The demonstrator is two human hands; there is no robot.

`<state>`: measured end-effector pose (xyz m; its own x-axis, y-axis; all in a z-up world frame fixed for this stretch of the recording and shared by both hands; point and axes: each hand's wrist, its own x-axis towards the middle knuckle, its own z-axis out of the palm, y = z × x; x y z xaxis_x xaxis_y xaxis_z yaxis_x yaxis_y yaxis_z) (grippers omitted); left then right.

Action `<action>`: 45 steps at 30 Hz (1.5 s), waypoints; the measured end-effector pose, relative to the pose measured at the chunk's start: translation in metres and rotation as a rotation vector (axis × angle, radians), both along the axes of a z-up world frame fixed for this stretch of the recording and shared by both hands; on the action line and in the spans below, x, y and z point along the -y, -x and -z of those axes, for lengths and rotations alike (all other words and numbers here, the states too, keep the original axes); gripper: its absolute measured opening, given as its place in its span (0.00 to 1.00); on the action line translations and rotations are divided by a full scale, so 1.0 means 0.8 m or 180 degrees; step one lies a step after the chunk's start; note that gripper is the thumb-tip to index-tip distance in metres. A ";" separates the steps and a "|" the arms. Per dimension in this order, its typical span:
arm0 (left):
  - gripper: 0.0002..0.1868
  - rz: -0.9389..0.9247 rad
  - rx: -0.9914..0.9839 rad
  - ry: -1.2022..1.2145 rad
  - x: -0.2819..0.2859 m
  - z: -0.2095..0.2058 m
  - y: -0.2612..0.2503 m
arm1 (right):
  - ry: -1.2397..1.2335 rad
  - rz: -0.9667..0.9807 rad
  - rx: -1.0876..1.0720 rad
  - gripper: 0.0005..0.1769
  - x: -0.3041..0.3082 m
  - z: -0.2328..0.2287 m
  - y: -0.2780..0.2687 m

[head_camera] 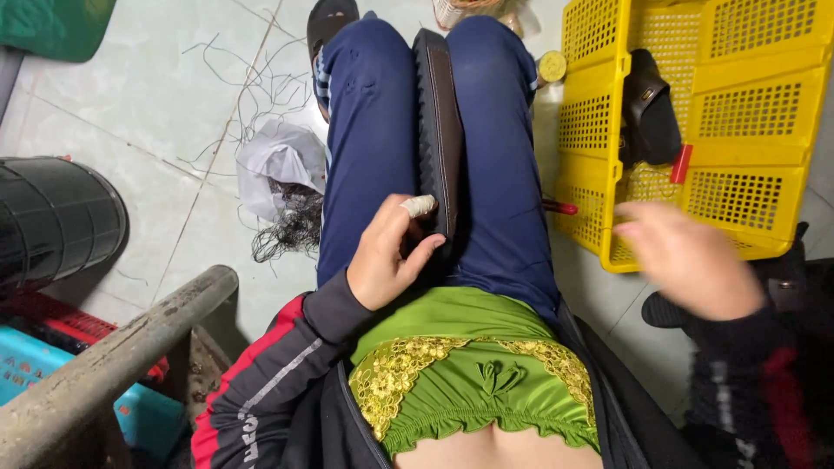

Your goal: A person is hand-sewing the sole of a brown shoe using a sewing awl and thread while sitting on the floor.

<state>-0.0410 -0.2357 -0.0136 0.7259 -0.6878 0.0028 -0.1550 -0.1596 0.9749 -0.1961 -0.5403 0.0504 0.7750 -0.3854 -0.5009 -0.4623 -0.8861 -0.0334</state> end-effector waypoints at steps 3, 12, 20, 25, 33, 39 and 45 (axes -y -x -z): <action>0.30 0.0004 0.0350 -0.0067 -0.002 -0.002 -0.001 | -0.0903 -0.1373 0.1572 0.12 -0.069 0.019 -0.031; 0.42 -0.0010 0.0471 0.0209 0.002 0.014 0.001 | -0.0939 -0.2123 0.1914 0.24 -0.110 0.054 -0.077; 0.44 0.0060 0.0299 0.0229 0.001 0.025 -0.004 | -0.0989 -0.2485 0.1660 0.26 -0.098 0.053 -0.091; 0.43 0.0091 0.0256 0.0270 -0.002 0.032 -0.005 | -0.0984 -0.2551 0.1602 0.26 -0.096 0.048 -0.097; 0.38 0.0148 0.0097 0.0376 -0.005 0.038 -0.008 | -0.1126 -0.2554 0.1604 0.25 -0.092 0.049 -0.098; 0.38 0.0012 0.0240 0.0316 -0.001 0.038 -0.005 | -0.1060 -0.2549 0.1499 0.25 -0.098 0.041 -0.097; 0.38 -0.0224 0.0677 0.0081 0.012 0.042 -0.007 | -0.0317 -0.2555 0.1462 0.29 -0.111 0.045 -0.086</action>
